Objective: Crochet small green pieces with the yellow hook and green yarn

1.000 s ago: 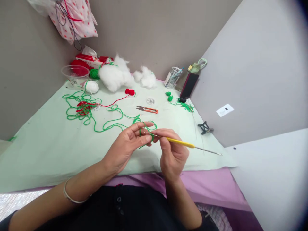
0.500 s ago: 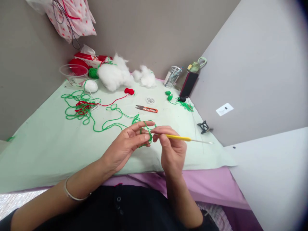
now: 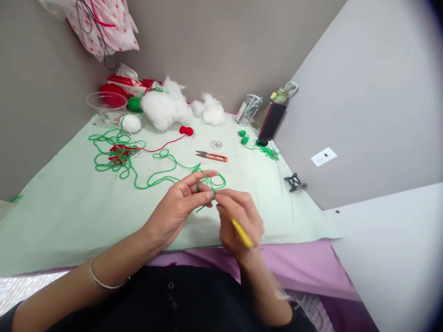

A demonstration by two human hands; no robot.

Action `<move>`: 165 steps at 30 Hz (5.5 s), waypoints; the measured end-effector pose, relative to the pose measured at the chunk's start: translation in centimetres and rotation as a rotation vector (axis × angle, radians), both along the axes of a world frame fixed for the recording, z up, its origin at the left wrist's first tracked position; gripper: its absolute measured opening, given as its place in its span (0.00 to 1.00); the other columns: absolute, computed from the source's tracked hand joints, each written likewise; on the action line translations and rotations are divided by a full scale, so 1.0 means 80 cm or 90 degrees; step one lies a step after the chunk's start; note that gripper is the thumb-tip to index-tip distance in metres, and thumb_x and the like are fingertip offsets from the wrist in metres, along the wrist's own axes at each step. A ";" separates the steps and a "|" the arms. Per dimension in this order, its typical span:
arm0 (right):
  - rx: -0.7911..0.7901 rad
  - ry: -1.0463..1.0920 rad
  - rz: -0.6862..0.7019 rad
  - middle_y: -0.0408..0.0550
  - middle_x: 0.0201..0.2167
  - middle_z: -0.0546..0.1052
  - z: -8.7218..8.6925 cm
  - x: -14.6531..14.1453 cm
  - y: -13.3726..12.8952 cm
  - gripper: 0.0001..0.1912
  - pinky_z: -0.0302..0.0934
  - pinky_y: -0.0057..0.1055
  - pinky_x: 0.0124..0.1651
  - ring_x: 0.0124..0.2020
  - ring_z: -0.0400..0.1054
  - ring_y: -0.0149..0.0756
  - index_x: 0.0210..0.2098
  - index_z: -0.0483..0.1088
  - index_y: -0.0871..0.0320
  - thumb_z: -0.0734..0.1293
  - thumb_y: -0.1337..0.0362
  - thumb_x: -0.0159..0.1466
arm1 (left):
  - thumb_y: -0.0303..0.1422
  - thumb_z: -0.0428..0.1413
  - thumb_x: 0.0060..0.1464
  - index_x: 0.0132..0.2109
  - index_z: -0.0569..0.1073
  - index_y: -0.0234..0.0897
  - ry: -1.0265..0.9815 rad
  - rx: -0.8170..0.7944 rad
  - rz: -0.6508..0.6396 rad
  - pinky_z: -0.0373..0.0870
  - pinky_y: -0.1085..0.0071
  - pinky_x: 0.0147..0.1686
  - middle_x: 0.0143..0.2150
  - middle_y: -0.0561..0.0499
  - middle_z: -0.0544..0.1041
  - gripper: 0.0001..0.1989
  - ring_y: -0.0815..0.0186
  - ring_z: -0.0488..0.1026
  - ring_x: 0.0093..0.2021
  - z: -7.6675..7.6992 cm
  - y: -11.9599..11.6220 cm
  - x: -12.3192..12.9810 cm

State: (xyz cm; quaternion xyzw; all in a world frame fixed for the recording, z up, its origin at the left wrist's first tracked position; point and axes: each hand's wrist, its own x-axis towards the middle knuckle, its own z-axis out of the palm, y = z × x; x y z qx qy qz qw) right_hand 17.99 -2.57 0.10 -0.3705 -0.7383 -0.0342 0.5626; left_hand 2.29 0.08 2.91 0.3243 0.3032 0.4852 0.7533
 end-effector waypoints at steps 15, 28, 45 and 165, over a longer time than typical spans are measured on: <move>-0.190 0.298 0.114 0.46 0.40 0.83 0.004 -0.010 0.006 0.12 0.74 0.36 0.38 0.36 0.77 0.35 0.47 0.80 0.49 0.65 0.68 0.73 | 0.31 0.71 0.53 0.47 0.84 0.37 0.013 0.020 -0.016 0.71 0.71 0.44 0.35 0.52 0.80 0.14 0.67 0.75 0.38 0.001 -0.004 0.008; -0.239 0.391 0.135 0.45 0.35 0.80 0.011 0.001 0.011 0.09 0.69 0.33 0.34 0.29 0.72 0.32 0.42 0.79 0.52 0.65 0.63 0.74 | 0.28 0.68 0.54 0.47 0.86 0.37 -0.039 -0.042 -0.045 0.73 0.74 0.42 0.36 0.52 0.77 0.12 0.71 0.72 0.36 -0.003 0.007 0.002; -0.017 0.011 -0.006 0.49 0.45 0.83 -0.009 -0.002 0.002 0.19 0.77 0.38 0.43 0.43 0.79 0.40 0.56 0.76 0.46 0.66 0.72 0.70 | 0.30 0.71 0.52 0.51 0.84 0.39 0.033 0.027 0.023 0.70 0.72 0.42 0.31 0.56 0.75 0.18 0.69 0.72 0.34 0.000 0.002 0.001; -0.060 0.111 -0.023 0.48 0.45 0.82 -0.012 -0.005 0.002 0.17 0.76 0.39 0.44 0.44 0.78 0.39 0.52 0.80 0.45 0.68 0.72 0.70 | 0.31 0.71 0.53 0.52 0.83 0.38 -0.025 -0.035 -0.010 0.73 0.73 0.41 0.34 0.53 0.79 0.18 0.71 0.75 0.34 -0.007 -0.004 0.013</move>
